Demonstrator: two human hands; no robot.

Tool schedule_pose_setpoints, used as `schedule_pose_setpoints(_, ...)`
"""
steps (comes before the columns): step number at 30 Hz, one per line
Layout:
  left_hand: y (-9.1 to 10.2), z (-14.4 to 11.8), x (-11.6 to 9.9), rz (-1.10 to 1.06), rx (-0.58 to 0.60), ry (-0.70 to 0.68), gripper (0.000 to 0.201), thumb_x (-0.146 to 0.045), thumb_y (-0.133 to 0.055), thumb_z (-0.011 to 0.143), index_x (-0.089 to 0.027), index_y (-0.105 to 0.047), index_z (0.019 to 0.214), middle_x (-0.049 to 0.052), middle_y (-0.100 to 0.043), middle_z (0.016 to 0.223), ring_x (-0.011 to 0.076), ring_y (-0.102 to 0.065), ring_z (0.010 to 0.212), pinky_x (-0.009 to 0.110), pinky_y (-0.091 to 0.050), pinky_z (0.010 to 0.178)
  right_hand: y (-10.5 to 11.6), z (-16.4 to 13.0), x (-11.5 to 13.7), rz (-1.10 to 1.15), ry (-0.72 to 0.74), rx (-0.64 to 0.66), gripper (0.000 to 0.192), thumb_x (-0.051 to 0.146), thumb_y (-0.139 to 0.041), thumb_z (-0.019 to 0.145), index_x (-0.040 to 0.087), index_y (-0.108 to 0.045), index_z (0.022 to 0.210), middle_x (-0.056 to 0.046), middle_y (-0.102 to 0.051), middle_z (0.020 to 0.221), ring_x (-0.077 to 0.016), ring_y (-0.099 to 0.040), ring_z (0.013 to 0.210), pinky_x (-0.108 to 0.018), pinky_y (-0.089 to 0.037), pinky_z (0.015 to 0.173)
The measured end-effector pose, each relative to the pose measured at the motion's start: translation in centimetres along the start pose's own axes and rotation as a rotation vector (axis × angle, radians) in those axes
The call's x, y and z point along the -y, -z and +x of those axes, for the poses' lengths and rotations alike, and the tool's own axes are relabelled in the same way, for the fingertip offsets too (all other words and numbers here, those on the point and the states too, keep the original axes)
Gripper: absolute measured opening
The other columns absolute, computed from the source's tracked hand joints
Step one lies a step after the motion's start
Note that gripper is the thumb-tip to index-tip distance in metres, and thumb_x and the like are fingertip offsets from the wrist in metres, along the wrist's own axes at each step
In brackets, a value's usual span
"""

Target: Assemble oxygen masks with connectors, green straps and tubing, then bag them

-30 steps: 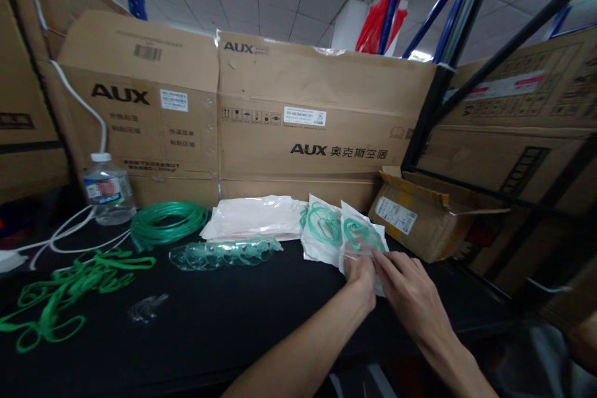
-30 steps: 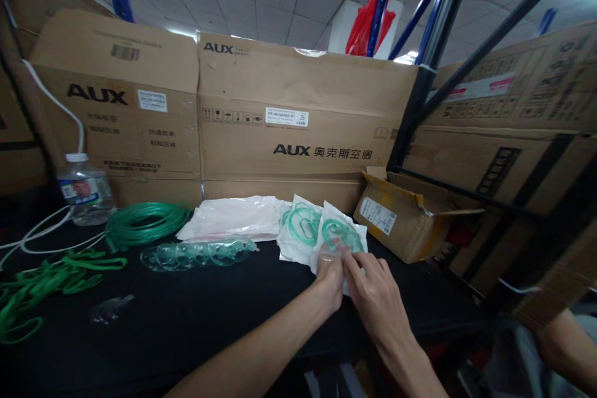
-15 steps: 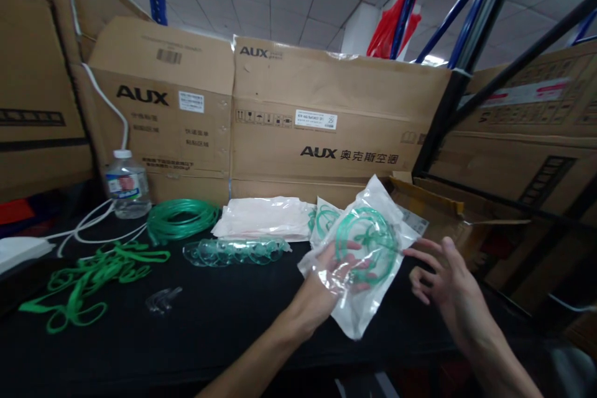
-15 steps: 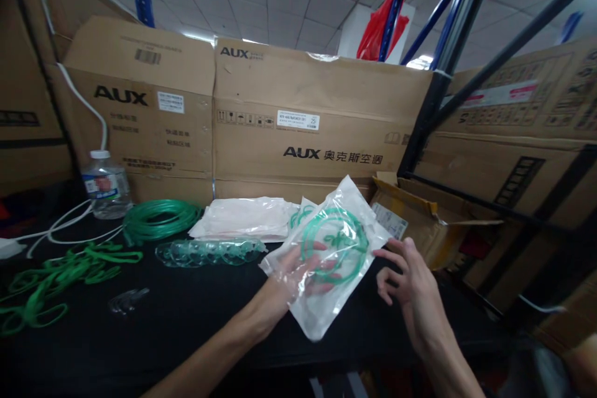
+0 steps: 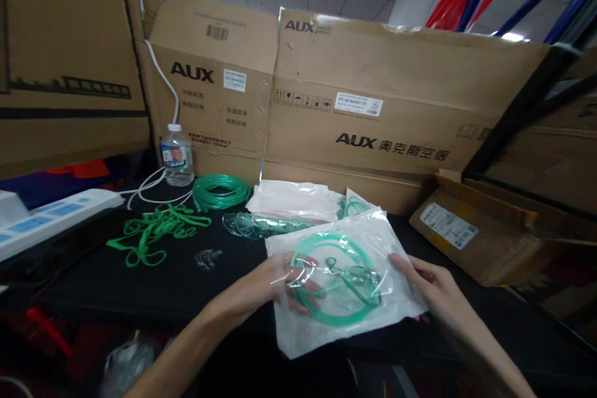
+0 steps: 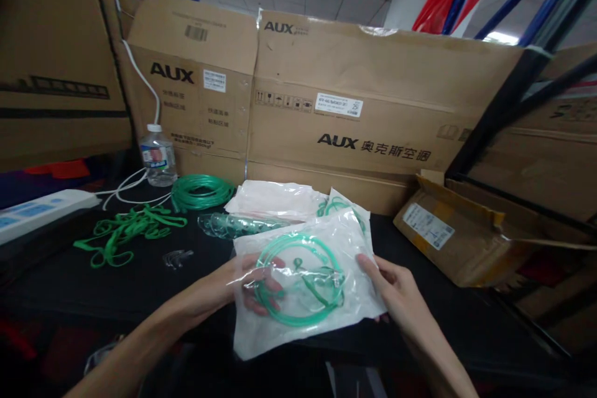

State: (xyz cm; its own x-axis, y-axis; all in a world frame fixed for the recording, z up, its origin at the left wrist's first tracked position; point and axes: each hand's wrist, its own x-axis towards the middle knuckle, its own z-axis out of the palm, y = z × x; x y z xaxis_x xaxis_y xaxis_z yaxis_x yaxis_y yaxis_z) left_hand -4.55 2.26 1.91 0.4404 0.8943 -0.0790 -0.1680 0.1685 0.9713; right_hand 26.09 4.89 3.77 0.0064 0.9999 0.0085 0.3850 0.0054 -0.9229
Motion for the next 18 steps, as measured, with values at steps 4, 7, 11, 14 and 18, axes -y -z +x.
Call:
schedule_pose_setpoints(4,1.7,-1.5,-0.1,-0.009,-0.079,0.078,0.046,-0.041,-0.067,0.087,-0.013,-0.06,0.124,0.013,-0.077,0.101,0.0262,-0.076,0.09,0.034,-0.059,0.075,3.7,1.5,1.2,0.049,-0.036,-0.289,0.048,0.062,-0.08,0.065,0.018,-0.076,0.083,-0.003,-0.06,0.049,-0.0151,-0.048,0.034,-0.027,-0.031,0.032)
schedule_pose_setpoints(7,2.7,-2.2,-0.8,-0.018,-0.126,0.113,0.048,-0.037,-0.067,0.085,-0.012,-0.056,0.125,0.012,-0.077,0.097,0.0257,-0.076,0.087,0.035,-0.059,0.075,7.3,3.6,3.2,0.151,-0.081,-0.647,0.03,0.047,-0.088,0.062,0.022,-0.075,0.074,-0.006,-0.062,0.056,-0.0142,-0.05,0.039,-0.034,-0.037,0.038)
schedule_pose_setpoints(11,2.8,-1.7,-0.7,0.124,-0.176,0.126,0.047,-0.039,-0.065,0.083,-0.011,-0.06,0.12,0.013,-0.074,0.101,0.0257,-0.074,0.088,0.036,-0.06,0.073,8.0,6.6,6.2,0.265,0.005,-0.67,0.02,0.036,-0.083,0.072,0.02,-0.072,0.07,-0.009,-0.062,0.06,-0.0136,-0.049,0.041,-0.036,-0.034,0.038)
schedule_pose_setpoints(14,2.5,-1.2,0.1,0.438,-0.245,0.045,0.047,-0.049,-0.06,0.087,-0.011,-0.068,0.114,0.014,-0.073,0.105,0.0258,-0.074,0.078,0.037,-0.059,0.068,5.1,8.8,7.7,0.312,0.046,-0.426,0.02,0.026,-0.077,0.078,0.017,-0.066,0.064,-0.004,-0.055,0.052,-0.01,-0.045,0.037,-0.027,-0.028,0.031)
schedule_pose_setpoints(18,2.3,-2.1,-0.7,0.986,-0.602,-0.177,0.049,-0.052,-0.061,0.09,-0.016,-0.071,0.121,0.011,-0.074,0.103,0.026,-0.072,0.075,0.039,-0.055,0.079,-0.3,12.3,7.6,0.323,0.073,-0.236,0.019,0.019,-0.071,0.083,0.015,-0.061,0.067,0.002,-0.054,0.052,-0.008,-0.045,0.036,-0.019,-0.03,0.028)
